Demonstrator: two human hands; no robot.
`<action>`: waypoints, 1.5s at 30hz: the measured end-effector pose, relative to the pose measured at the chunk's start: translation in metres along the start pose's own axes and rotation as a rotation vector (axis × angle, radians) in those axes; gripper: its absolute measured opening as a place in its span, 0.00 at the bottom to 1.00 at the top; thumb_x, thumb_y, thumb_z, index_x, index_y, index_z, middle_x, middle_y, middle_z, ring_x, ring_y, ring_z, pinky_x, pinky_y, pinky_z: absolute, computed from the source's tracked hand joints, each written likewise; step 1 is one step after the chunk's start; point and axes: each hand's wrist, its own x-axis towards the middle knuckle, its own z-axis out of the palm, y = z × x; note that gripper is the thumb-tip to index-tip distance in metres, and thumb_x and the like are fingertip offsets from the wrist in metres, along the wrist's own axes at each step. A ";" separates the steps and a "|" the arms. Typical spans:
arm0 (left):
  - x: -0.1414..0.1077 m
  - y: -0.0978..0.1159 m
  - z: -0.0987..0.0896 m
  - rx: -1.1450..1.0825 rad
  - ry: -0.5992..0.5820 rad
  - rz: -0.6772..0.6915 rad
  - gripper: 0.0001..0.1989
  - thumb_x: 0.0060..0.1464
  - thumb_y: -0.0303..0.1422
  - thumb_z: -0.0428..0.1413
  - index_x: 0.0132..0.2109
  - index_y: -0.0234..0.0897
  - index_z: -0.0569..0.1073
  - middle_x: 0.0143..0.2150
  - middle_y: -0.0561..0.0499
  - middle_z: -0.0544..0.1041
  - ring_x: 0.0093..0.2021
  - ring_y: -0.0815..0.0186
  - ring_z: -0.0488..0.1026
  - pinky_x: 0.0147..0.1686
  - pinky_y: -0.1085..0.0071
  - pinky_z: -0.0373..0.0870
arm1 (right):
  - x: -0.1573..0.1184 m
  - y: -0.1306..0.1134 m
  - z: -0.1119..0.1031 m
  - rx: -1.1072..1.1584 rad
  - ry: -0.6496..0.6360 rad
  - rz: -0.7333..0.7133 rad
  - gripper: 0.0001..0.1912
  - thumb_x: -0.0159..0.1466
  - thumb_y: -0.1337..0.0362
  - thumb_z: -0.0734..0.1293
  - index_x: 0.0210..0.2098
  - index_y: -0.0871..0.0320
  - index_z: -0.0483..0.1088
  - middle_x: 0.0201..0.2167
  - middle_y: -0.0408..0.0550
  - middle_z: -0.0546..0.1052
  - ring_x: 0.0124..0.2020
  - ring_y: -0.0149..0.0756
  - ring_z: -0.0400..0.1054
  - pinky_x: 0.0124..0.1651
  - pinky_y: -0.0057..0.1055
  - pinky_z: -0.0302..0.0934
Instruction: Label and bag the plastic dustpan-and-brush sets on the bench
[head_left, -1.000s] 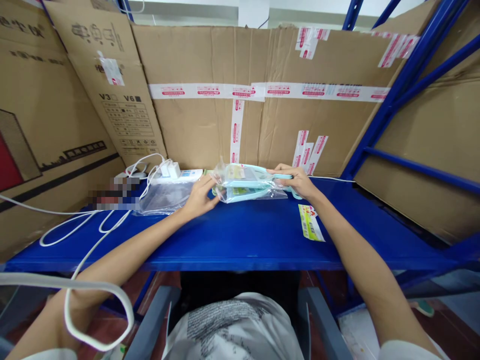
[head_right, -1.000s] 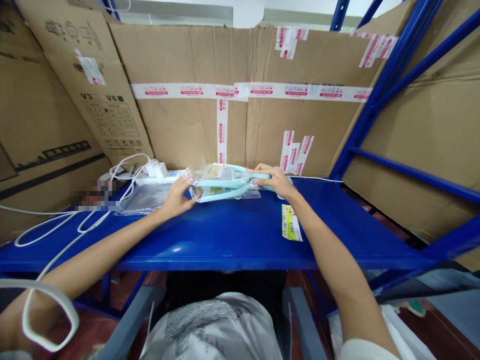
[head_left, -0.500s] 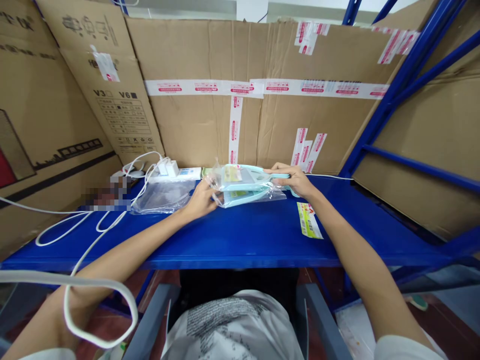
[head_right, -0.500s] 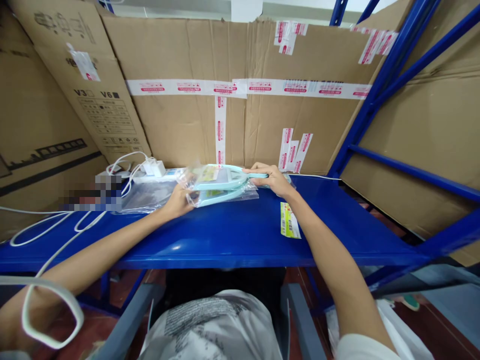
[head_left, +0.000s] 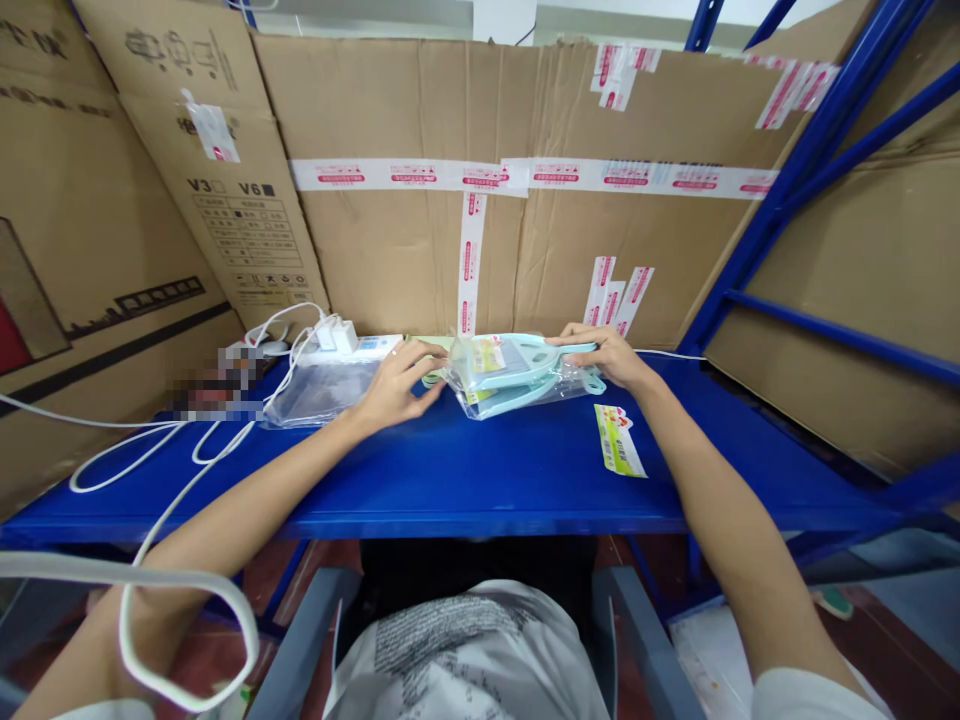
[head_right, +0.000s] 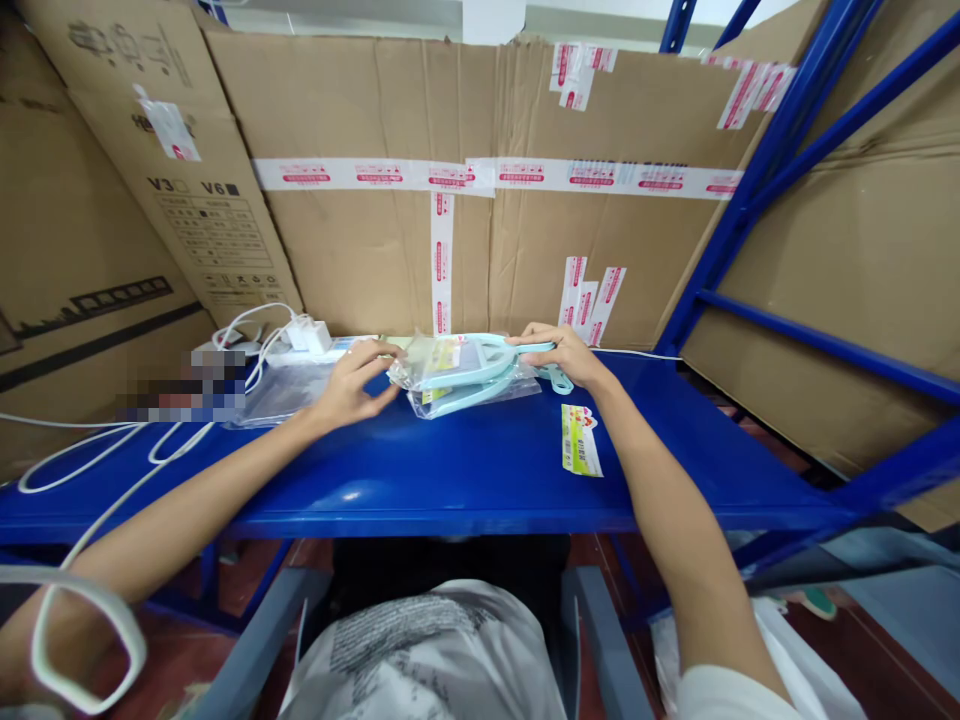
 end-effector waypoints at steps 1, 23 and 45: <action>0.001 0.005 0.000 -0.021 0.044 0.005 0.15 0.59 0.29 0.61 0.53 0.40 0.72 0.52 0.42 0.78 0.50 0.54 0.76 0.49 0.54 0.74 | 0.000 -0.001 0.002 0.002 -0.007 -0.004 0.23 0.52 0.52 0.83 0.46 0.48 0.87 0.38 0.47 0.76 0.40 0.42 0.70 0.44 0.37 0.63; 0.001 0.016 0.007 0.016 -0.142 0.050 0.33 0.60 0.26 0.55 0.72 0.43 0.68 0.45 0.43 0.75 0.44 0.54 0.70 0.43 0.56 0.68 | 0.002 -0.002 0.014 0.003 -0.063 -0.044 0.23 0.53 0.49 0.83 0.46 0.48 0.87 0.37 0.47 0.76 0.36 0.39 0.68 0.38 0.35 0.59; 0.002 0.017 0.002 -0.061 -0.021 0.075 0.31 0.61 0.28 0.62 0.70 0.47 0.68 0.61 0.39 0.77 0.58 0.50 0.76 0.55 0.47 0.74 | 0.001 -0.003 0.018 0.208 0.038 0.039 0.19 0.48 0.61 0.82 0.40 0.51 0.88 0.36 0.47 0.74 0.37 0.38 0.67 0.36 0.33 0.59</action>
